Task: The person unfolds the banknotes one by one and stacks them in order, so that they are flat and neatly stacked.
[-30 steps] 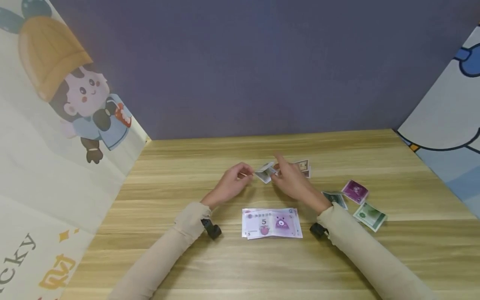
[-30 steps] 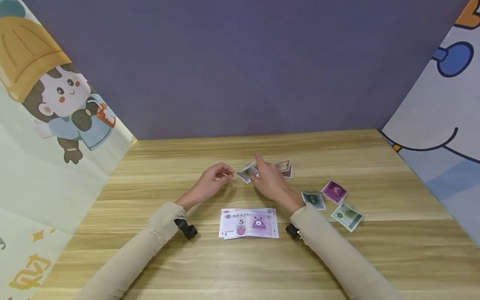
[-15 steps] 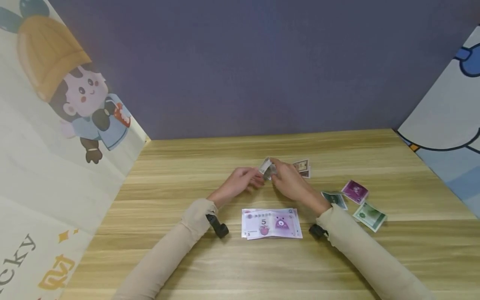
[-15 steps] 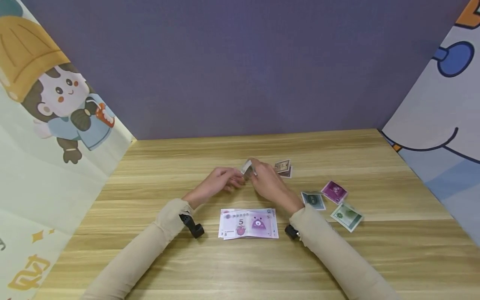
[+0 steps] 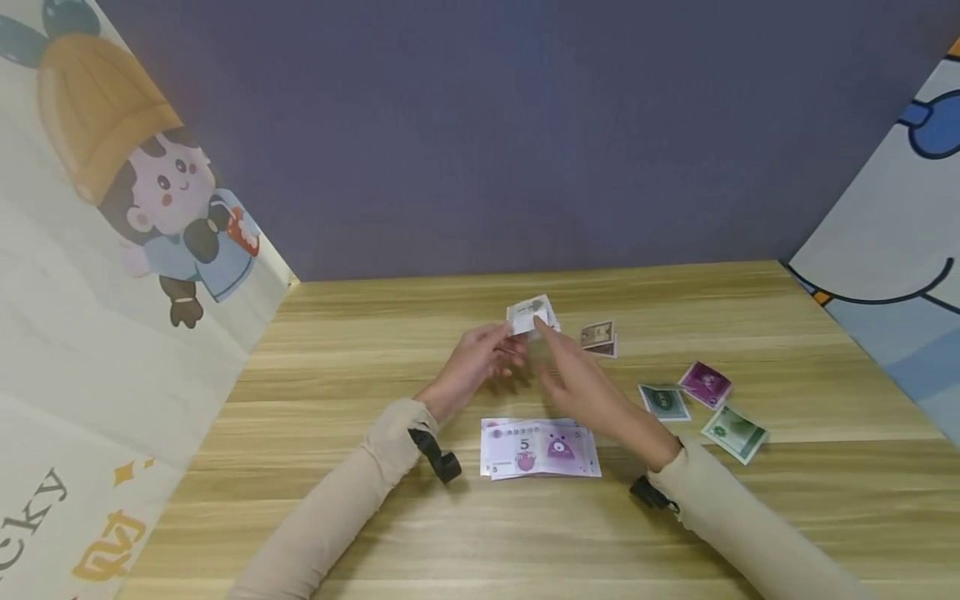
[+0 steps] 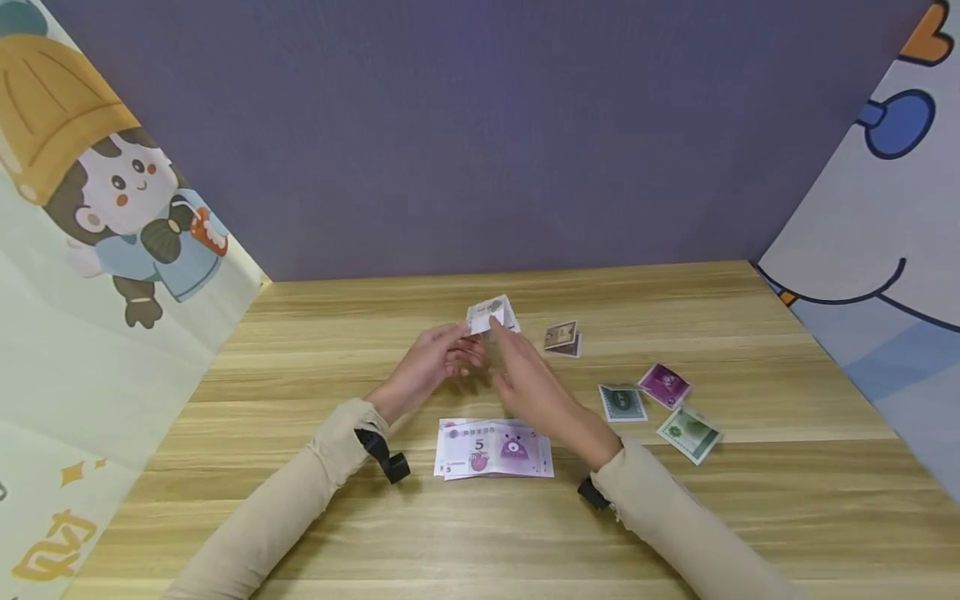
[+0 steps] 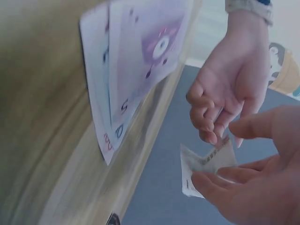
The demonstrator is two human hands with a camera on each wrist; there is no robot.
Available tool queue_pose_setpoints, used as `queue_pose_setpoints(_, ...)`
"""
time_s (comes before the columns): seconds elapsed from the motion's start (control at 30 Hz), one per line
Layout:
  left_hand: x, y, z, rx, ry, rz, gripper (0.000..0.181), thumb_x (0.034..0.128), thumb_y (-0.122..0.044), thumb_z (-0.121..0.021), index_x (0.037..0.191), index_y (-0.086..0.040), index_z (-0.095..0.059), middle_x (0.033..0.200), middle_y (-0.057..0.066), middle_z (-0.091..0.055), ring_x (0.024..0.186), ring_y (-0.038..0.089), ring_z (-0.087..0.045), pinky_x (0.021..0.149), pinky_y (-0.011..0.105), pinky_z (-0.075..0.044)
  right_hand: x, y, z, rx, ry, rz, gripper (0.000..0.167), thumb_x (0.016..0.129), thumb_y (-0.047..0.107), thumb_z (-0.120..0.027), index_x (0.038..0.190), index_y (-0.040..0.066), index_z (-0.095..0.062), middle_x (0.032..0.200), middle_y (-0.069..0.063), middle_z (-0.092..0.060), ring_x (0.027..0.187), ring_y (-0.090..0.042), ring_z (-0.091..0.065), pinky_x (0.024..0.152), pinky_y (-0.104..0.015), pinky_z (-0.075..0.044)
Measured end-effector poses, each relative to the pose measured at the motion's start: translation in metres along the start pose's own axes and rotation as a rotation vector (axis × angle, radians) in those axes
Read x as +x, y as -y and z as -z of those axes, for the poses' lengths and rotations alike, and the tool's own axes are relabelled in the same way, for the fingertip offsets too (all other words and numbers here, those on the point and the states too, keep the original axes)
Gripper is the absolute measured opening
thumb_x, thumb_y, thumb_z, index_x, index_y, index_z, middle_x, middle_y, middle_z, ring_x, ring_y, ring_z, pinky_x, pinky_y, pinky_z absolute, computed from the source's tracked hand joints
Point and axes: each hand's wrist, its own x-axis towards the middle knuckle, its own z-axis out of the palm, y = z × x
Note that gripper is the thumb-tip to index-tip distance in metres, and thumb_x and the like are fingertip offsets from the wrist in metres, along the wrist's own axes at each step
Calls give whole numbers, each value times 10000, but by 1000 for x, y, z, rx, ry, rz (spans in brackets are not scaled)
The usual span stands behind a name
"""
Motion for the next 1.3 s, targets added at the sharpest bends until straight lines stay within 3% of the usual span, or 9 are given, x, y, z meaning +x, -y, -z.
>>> queue_pose_setpoints(0.17,-3,-4,-1,-42,-42,-54,150,1014,-189,-573,1014,-40,-594,1119,236,-656,927,278,-660,792,349,-540,-13,8,3,24,16,40,729,934,38,-652,1555,65,-271,1465,-197,-488,1101,-322,-639,953,-406,-541)
queue_pose_setpoints(0.3,-9,-9,0,-14,-21,-112,98,1006,-113,-551,949,-34,-566,1101,200,-653,1040,403,-644,863,491,-556,-21,10,9,28,-115,36,525,938,32,-653,1426,68,-463,1115,-116,-686,840,-169,-676,678,-263,-582)
queue_pose_setpoints(0.5,-29,-16,8,79,110,-223,76,966,-24,-544,923,27,-580,985,99,-655,899,328,-661,730,400,-597,-23,4,25,100,-364,-13,231,982,89,-620,1198,10,-604,870,-24,-622,746,-116,-572,598,-201,-518)
queue_pose_setpoints(0.6,-41,-22,12,126,221,-240,101,969,-52,-543,942,35,-586,952,123,-664,827,303,-637,642,316,-561,-24,1,29,150,-389,-82,227,1026,189,-568,1168,19,-616,900,-41,-626,786,-145,-569,622,-199,-508)
queue_pose_setpoints(0.73,-56,-29,17,168,360,-228,131,979,-99,-549,940,20,-590,919,209,-656,757,302,-608,575,253,-492,-23,-2,27,275,-241,-160,337,1071,278,-463,1219,4,-593,998,-107,-668,890,-208,-621,725,-285,-559)
queue_pose_setpoints(0.9,-71,-37,18,220,479,-229,128,988,-112,-552,936,-5,-596,848,237,-636,660,244,-564,553,234,-474,-23,-1,22,750,165,-253,587,1101,397,-276,1459,-58,-376,1291,-267,-585,1119,-266,-630,947,-455,-540)
queue_pose_setpoints(1.03,-79,-39,19,243,544,-251,132,989,-93,-558,917,12,-592,791,184,-621,616,222,-529,526,219,-447,-27,5,22,1045,386,-301,701,1087,478,-240,1515,-77,-225,1340,-241,-544,1184,-260,-603,1010,-414,-505)
queue_pose_setpoints(1.13,-83,-38,21,255,570,-255,132,984,-67,-561,900,32,-583,779,225,-599,617,197,-534,519,208,-436,-30,8,23,1134,398,-315,655,1089,434,-315,1508,-65,-251,1232,-136,-632,1124,-249,-632,972,-398,-525)
queue_pose_setpoints(1.3,-88,-36,28,287,554,-257,124,980,-56,-570,893,29,-594,790,298,-574,631,175,-545,522,216,-443,-35,7,24,1111,276,-325,426,1051,216,-509,1410,-7,-452,1084,-42,-640,987,-170,-632,873,-303,-546)
